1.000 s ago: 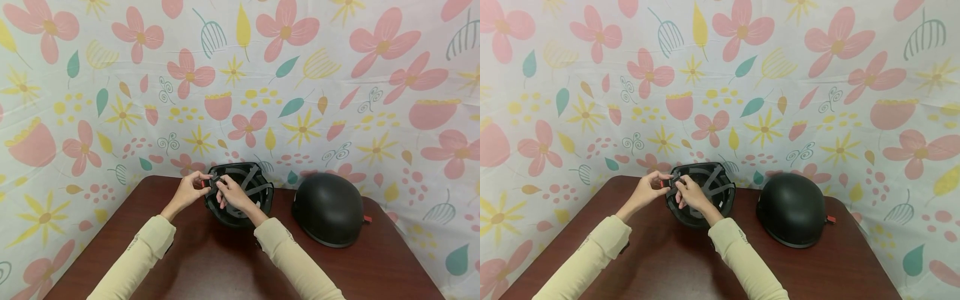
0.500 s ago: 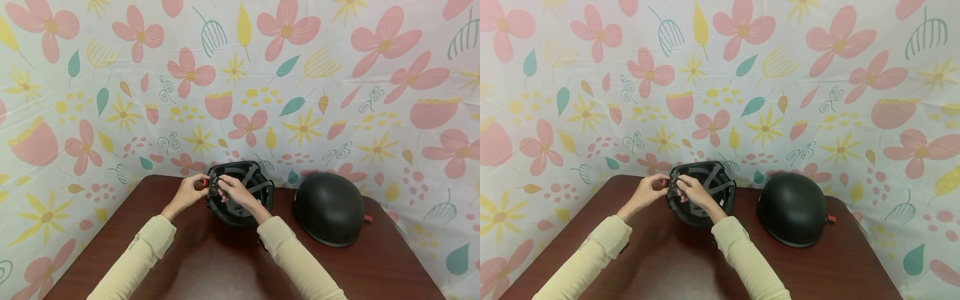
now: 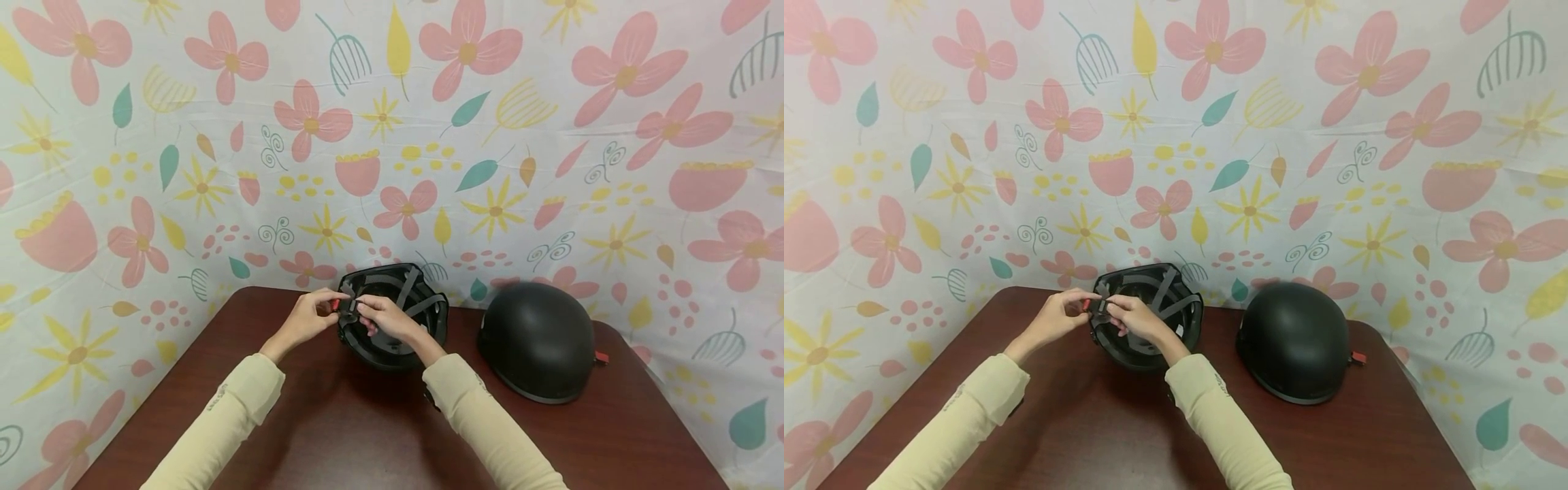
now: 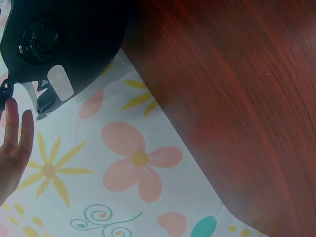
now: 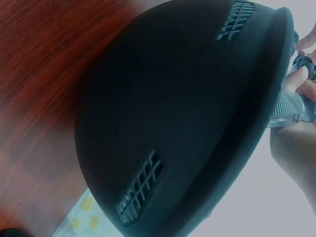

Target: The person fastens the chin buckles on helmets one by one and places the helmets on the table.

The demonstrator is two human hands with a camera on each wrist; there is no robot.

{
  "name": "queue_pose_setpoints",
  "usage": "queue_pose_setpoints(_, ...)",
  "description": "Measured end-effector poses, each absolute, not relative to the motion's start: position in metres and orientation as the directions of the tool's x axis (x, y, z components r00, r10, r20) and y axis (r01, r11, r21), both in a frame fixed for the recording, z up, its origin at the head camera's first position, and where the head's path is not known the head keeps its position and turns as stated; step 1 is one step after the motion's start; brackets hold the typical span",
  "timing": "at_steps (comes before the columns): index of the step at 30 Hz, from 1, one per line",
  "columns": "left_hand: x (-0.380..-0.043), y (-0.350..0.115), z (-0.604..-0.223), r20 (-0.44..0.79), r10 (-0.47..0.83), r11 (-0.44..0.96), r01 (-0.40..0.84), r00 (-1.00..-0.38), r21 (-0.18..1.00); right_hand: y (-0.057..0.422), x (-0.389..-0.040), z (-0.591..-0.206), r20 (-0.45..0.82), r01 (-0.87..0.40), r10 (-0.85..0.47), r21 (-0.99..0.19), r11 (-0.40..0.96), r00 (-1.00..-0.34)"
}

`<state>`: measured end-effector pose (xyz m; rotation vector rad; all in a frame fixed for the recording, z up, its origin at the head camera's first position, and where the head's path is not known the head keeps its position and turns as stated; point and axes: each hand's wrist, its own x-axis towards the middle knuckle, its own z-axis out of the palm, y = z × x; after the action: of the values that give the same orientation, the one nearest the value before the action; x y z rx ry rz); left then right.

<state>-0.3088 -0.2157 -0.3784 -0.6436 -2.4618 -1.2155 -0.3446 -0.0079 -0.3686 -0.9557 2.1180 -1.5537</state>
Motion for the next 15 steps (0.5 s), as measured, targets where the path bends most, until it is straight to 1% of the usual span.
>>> queue_pose_setpoints(4, -0.3089, -0.2178, -0.3801, 0.470, 0.235, 0.560, 0.514, -0.851, 0.650, -0.0079, -0.3462, -0.3708, 0.105, -0.303, -0.667, -0.934, 0.189, -0.738)
queue_pose_setpoints(8, -0.3081, -0.2190, -0.3813, 0.481, 0.217, 0.574, 0.509, -0.850, 0.641, -0.0054, -0.3480, -0.3732, 0.103, -0.311, -0.625, -0.921, 0.233, -0.774)
queue_pose_setpoints(12, -0.3078, -0.2165, -0.3815, 0.525, 0.238, 0.570, 0.555, -0.817, 0.606, -0.0035, -0.3493, -0.3765, 0.108, -0.312, -0.598, -0.917, 0.249, -0.794)
queue_pose_setpoints(15, -0.3076, -0.2136, -0.3824, 0.561, 0.252, 0.589, 0.585, -0.788, 0.557, -0.0044, -0.3488, -0.3778, 0.108, -0.299, -0.584, -0.923, 0.241, -0.804)
